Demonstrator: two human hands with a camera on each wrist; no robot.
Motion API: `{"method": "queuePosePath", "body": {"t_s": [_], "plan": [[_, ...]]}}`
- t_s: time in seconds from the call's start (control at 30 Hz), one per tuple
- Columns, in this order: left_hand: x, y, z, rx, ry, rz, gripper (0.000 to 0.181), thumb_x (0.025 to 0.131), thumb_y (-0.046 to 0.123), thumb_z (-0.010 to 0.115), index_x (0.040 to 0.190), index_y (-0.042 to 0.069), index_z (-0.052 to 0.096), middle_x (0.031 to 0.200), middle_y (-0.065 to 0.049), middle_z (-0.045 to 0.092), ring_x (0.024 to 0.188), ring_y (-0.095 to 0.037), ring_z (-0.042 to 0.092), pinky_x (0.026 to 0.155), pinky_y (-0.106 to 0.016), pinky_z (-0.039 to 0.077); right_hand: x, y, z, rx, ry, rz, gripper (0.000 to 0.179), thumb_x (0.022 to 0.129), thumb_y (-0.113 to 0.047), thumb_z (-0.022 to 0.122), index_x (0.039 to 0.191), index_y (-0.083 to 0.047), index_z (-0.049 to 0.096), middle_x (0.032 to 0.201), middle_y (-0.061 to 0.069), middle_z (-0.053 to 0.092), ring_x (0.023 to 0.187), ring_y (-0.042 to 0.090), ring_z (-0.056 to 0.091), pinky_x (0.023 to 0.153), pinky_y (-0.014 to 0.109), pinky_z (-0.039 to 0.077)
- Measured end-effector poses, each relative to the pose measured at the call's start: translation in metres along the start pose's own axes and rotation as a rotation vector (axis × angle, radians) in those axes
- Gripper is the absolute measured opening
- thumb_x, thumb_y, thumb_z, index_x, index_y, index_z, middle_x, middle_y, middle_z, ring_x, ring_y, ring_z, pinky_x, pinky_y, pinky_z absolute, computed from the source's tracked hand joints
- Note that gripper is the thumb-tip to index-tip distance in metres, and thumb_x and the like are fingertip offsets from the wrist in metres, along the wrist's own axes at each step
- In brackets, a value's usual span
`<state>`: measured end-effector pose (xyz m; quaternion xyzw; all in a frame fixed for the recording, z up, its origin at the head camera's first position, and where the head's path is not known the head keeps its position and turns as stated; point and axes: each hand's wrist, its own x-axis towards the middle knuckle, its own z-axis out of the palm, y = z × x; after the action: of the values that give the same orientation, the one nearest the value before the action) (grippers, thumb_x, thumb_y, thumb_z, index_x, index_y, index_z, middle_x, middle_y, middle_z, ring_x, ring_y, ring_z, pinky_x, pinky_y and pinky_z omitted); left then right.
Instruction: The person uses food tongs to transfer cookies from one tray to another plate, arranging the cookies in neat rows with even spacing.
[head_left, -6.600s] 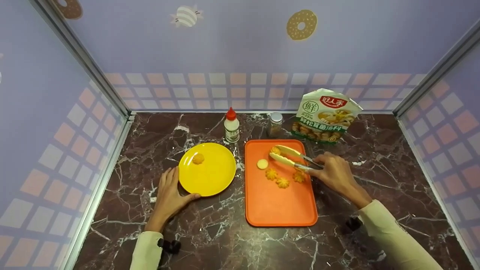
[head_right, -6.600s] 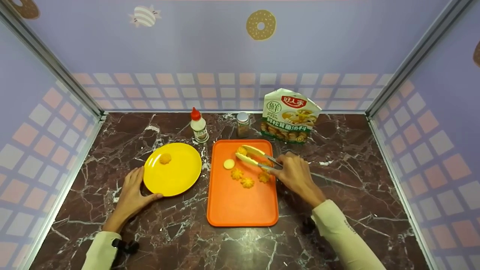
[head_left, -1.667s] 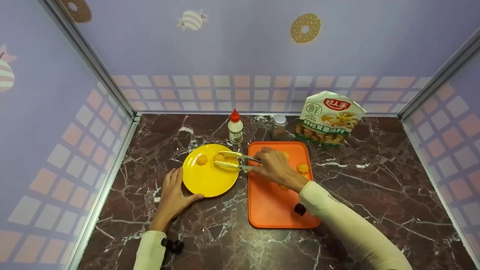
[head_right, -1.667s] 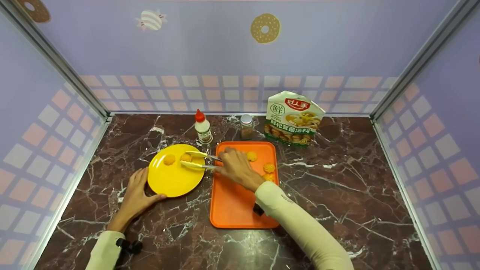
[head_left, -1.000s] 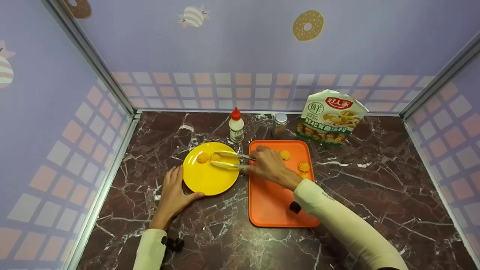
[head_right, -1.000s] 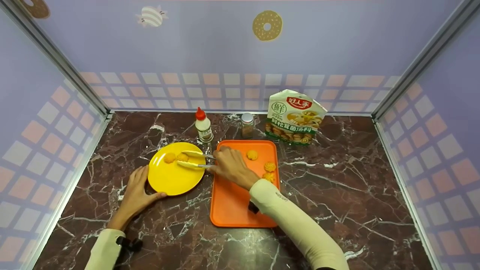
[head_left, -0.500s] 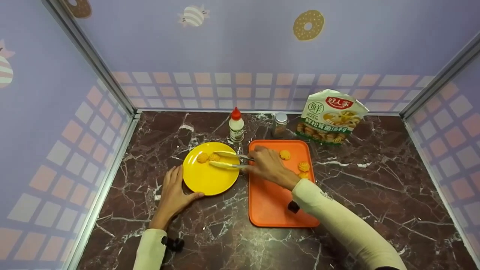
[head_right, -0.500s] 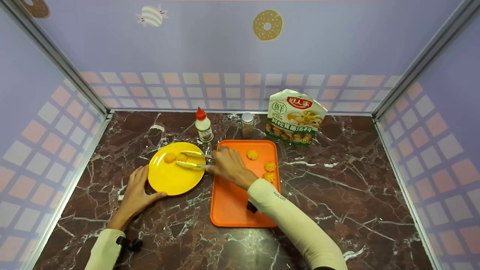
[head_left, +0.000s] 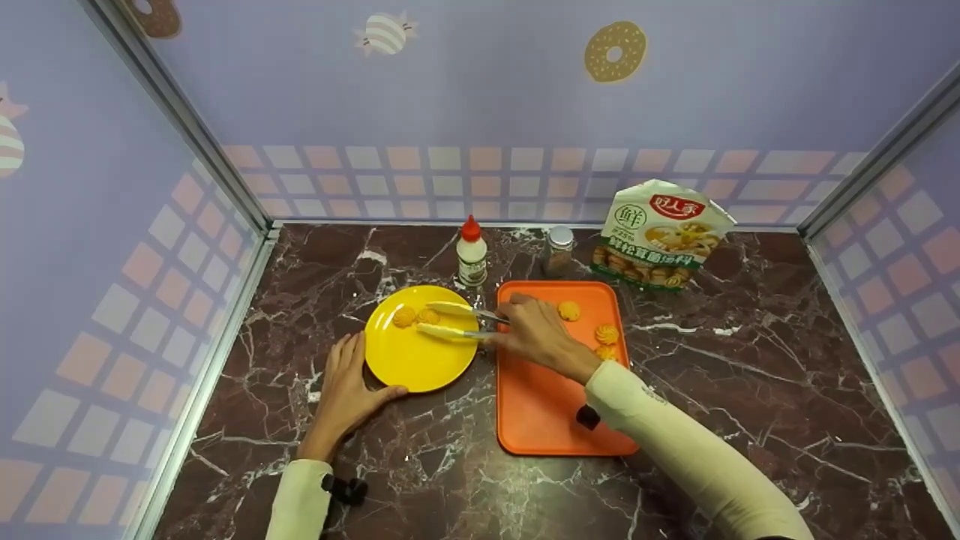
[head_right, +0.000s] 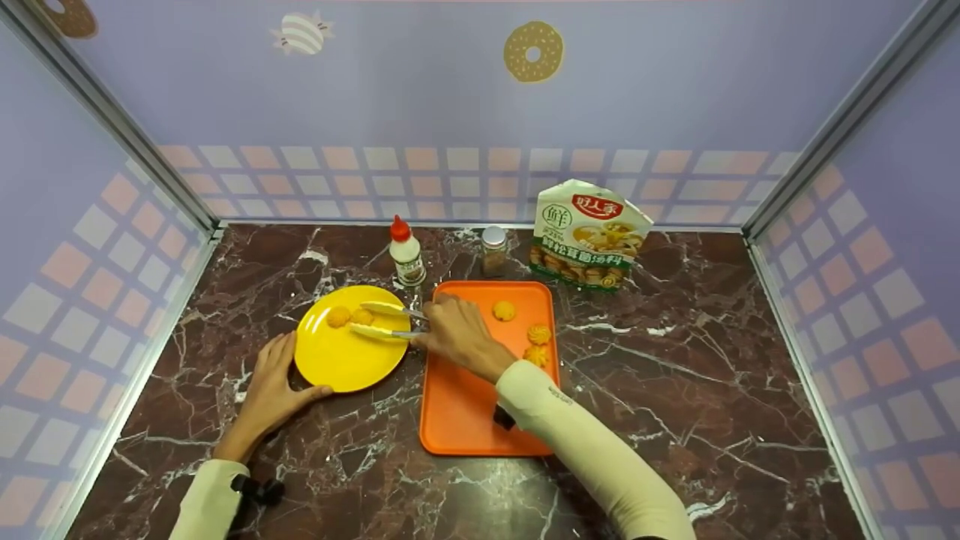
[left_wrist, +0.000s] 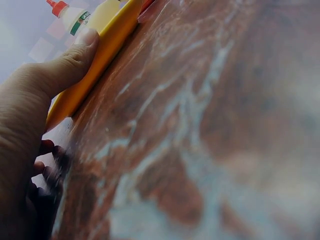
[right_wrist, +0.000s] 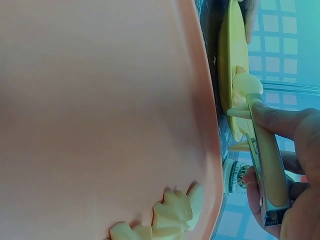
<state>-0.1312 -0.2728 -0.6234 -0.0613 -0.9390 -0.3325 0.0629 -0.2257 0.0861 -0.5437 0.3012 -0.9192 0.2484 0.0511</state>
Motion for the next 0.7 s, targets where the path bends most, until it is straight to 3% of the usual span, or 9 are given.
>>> {"method": "queuePosePath", "body": {"t_s": [0.3, 0.7], "plan": [[0.000, -0.001, -0.001, 0.003, -0.002, -0.002, 0.134, 0.078, 0.057, 0.096, 0.173, -0.004, 0.025, 0.173, -0.031, 0.031, 0.161, -0.050, 0.021, 0.129, -0.070, 0.015, -0.011, 0.006, -0.012, 0.019, 0.038, 0.006, 0.038, 0.089, -0.034, 0.096, 0.103, -0.002, 0.083, 0.085, 0.005, 0.062, 0.063, 0.016, 0.051, 0.055, 0.033, 0.042], [0.001, -0.001, 0.000, 0.002, 0.012, 0.008, 0.135, 0.076, 0.058, 0.097, 0.172, -0.005, 0.026, 0.171, -0.032, 0.034, 0.160, -0.051, 0.022, 0.129, -0.071, 0.016, -0.028, 0.020, -0.023, -0.006, 0.090, 0.041, 0.037, 0.086, -0.036, 0.098, 0.100, -0.004, 0.083, 0.083, 0.003, 0.061, 0.065, 0.021, 0.057, 0.058, 0.041, 0.050]]}}
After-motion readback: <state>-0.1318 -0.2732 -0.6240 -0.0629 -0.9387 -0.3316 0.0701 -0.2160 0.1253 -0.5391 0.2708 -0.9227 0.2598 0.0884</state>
